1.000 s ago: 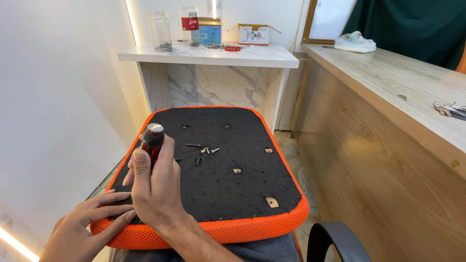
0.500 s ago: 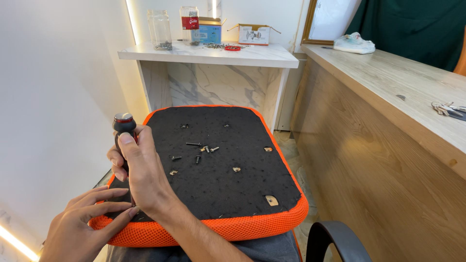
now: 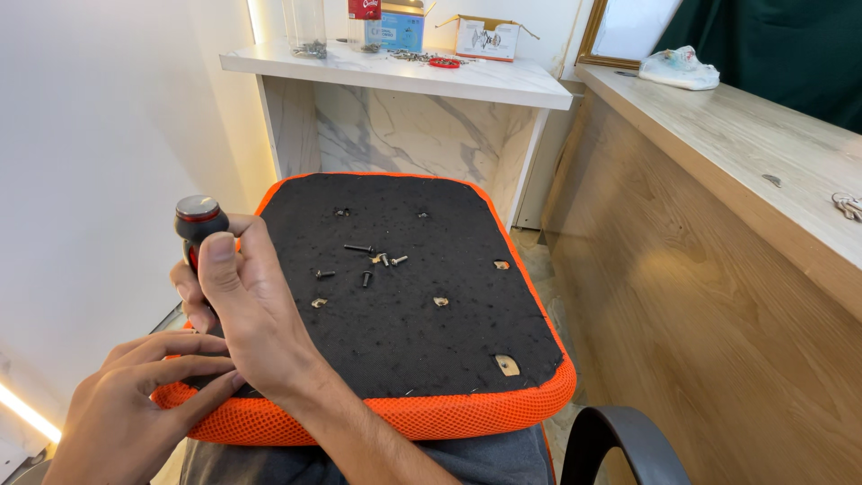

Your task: The person uses a screwdriver to drive screws into the underside of an orange mesh chair seat. They hold the seat steady with one hand while turning the screwdriver with the other, working on multiple screw holes in sequence.

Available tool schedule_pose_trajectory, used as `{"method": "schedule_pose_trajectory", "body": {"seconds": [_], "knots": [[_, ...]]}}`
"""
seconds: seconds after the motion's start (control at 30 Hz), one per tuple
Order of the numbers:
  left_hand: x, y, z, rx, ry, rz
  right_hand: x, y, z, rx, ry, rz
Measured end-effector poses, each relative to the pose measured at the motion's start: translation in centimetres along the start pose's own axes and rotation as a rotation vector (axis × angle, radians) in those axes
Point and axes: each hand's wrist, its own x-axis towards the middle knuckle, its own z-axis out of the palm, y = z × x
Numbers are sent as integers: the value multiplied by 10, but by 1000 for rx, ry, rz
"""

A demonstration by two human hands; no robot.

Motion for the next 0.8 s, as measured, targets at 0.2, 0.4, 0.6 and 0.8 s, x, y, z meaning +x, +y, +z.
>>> {"method": "schedule_pose_trajectory", "body": {"seconds": [0.2, 0.4, 0.6, 0.8], "knots": [[0, 16, -7, -33, -54, -142, 4, 1, -7, 203, -78, -52], [1, 21, -9, -50, -72, -165, 5, 5, -6, 118, 13, -64], [6, 1, -3, -99, -153, -107, 2, 6, -14, 97, 95, -183], [12, -36, 0, -40, -257, 62, 0, 2, -15, -22, 131, -219]]}}
